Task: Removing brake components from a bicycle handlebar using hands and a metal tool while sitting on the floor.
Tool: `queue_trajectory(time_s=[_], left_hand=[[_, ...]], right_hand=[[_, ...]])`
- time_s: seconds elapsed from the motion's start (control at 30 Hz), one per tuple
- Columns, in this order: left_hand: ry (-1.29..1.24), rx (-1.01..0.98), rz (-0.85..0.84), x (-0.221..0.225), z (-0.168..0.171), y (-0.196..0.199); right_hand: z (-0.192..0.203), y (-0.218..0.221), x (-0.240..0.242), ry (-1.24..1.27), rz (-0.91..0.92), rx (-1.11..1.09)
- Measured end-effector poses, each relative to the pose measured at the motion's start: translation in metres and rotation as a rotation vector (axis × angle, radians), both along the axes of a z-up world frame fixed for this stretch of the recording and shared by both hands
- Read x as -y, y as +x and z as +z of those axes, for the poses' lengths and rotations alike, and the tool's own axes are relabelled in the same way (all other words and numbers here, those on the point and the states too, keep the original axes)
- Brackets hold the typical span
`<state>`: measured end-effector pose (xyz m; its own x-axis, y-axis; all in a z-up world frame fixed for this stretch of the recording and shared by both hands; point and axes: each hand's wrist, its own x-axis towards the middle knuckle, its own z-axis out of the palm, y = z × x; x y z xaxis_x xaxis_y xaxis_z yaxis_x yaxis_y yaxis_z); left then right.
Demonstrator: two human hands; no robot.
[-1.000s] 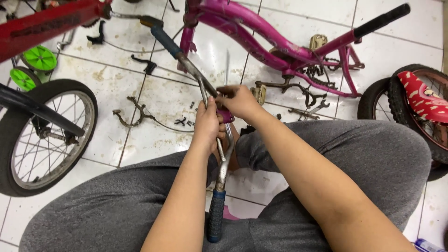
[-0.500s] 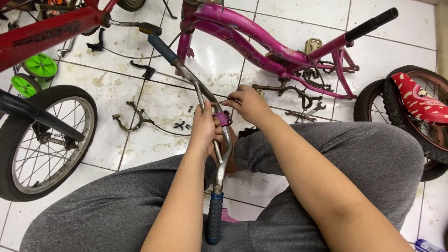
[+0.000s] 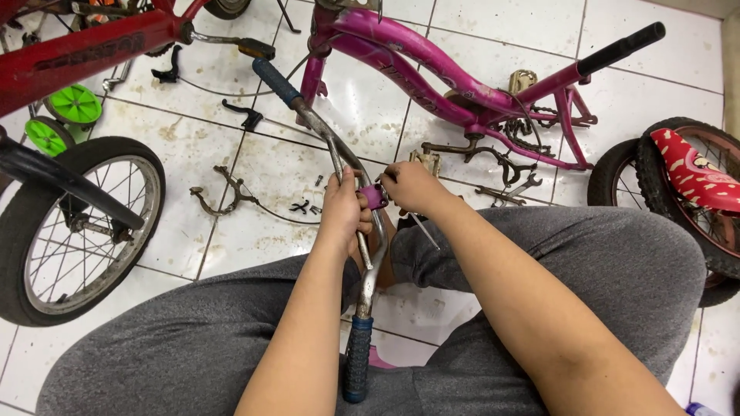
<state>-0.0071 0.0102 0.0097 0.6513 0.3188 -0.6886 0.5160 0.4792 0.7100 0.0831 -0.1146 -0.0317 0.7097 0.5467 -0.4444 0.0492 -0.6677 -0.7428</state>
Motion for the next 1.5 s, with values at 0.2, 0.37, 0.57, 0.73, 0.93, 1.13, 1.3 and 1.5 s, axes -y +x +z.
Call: queue_trajectory(time_s=[0.2, 0.37, 0.57, 0.73, 0.93, 1.13, 1.3, 1.5], left_hand=[[0.036, 0.011, -0.004, 0.0, -0.006, 0.0], [0.032, 0.039, 0.009, 0.0, -0.013, -0.003], [0.025, 0.057, 0.009, 0.001, -0.008, -0.001], [0.043, 0.096, 0.019, 0.004, -0.014, -0.002], [0.134, 0.074, -0.022, 0.008, -0.003, -0.003], [0.08, 0.123, 0.01, 0.009, 0.007, -0.005], [0.035, 0.153, 0.01, 0.008, 0.009, -0.007], [0.04, 0.145, 0.07, 0.009, -0.002, -0.004]], right_hand=[[0.032, -0.017, -0.001, -0.071, 0.025, 0.066], [-0.003, -0.009, -0.003, -0.051, -0.041, 0.03], [0.004, -0.021, -0.015, -0.077, -0.02, 0.086], [0.0, -0.032, -0.017, -0.047, -0.128, 0.064], [0.007, -0.032, -0.014, -0.098, -0.126, 0.105], [-0.011, -0.026, -0.021, -0.119, -0.131, 0.094], [-0.027, -0.019, -0.02, -0.152, -0.051, 0.125], [-0.022, -0.021, -0.013, 0.061, -0.416, -0.083]])
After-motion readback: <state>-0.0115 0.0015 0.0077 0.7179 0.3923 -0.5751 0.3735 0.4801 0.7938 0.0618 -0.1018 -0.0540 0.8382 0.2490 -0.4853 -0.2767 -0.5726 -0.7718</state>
